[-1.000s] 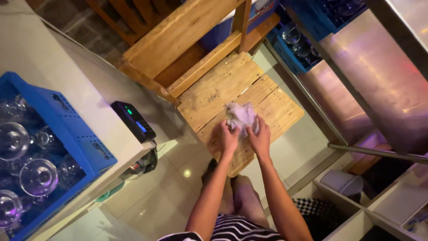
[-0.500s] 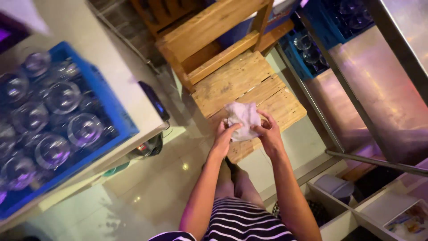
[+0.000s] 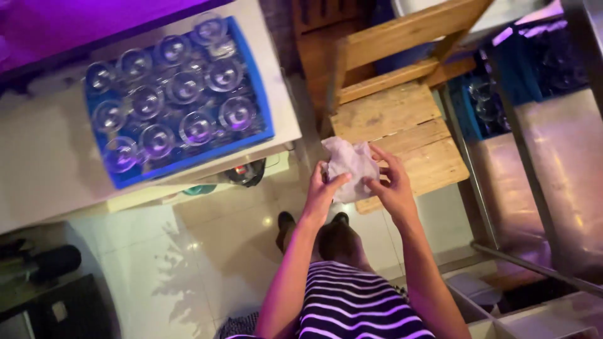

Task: Polishing wine glasses with a cloth and organizing them into a storage crate in a bar prep area.

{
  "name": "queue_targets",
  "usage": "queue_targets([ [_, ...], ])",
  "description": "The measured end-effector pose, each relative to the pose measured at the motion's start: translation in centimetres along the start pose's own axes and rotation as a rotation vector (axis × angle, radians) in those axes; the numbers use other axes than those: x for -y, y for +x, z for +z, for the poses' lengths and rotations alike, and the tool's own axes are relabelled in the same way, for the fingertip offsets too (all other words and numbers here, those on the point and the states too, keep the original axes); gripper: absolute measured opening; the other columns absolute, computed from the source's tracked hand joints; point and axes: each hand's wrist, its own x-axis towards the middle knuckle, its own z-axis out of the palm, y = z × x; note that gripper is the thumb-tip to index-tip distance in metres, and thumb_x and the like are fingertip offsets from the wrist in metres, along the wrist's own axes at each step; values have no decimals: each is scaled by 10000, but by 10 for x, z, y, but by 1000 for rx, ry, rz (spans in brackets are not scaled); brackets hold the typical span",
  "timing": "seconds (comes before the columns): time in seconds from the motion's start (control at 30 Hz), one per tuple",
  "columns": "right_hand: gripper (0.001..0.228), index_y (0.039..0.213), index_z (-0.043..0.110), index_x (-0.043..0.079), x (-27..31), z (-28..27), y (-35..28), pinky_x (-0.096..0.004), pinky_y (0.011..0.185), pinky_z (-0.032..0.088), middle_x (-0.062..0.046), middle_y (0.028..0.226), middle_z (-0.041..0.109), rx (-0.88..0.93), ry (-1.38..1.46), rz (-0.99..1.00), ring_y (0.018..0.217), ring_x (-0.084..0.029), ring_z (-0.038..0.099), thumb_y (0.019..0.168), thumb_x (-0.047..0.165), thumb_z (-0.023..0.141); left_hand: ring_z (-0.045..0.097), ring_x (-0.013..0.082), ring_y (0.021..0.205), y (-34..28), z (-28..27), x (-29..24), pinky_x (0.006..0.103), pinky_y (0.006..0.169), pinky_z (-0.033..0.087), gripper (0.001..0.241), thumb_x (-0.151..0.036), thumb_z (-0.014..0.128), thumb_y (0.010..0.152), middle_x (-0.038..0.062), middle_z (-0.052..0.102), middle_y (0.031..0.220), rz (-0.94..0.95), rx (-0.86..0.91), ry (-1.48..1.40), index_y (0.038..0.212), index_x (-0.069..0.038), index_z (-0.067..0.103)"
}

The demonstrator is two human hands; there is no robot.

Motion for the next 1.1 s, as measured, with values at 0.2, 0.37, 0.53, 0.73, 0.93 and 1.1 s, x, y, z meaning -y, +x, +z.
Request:
queue_targets([
  [0.2,705,1460,584,152,23,61,-6,-296,849,595,-44,1354,543,42,3,-111,1087,-184,633,812,-71,748,640,151,1055,-26,-52,-49,339,943,526,470,-77,788,852,45,669,1146,123,4,-109,1252,-68,541],
  [0.37,765,1454,547,167,80,122,-12,-327,803,594,-90,1458,479,229,-238,-250,1221,-230,585,748,61,822,640,174,1111,-54,-94,-99,348,986,523,593,-68,813,806,57,657,1189,155,-18,-86,1311,-80,504],
  [0.53,1000,1517,522,181,105,179,-26,-498,1142,388,-137,1629,391,368,-675,-564,1371,-371,435,598,190,914,625,181,1154,-80,-147,-133,355,1004,525,685,-40,841,746,61,604,1219,214,-25,83,1329,-81,483],
  [0.73,1168,1546,408,69,114,247,-26,-481,1181,325,-185,1556,445,576,-579,-678,1432,-375,419,571,406,956,616,171,1159,-105,-209,-167,336,1002,522,696,-40,837,748,47,610,1235,211,33,153,1358,-61,502],
  [0.93,640,1334,641,68,98,303,-41,-312,773,601,-110,999,795,520,-536,-161,876,-147,771,774,289,855,612,161,1147,-114,-259,-194,341,1023,515,672,-19,887,726,44,631,1217,294,16,176,1327,-44,588],
  [1.1,353,1169,730,33,90,320,-34,-303,701,585,-81,868,796,575,-394,-100,786,-118,720,889,246,763,587,173,1127,-128,-262,-235,340,1005,517,907,-77,928,614,40,584,1290,513,-191,436,1434,-99,541],
])
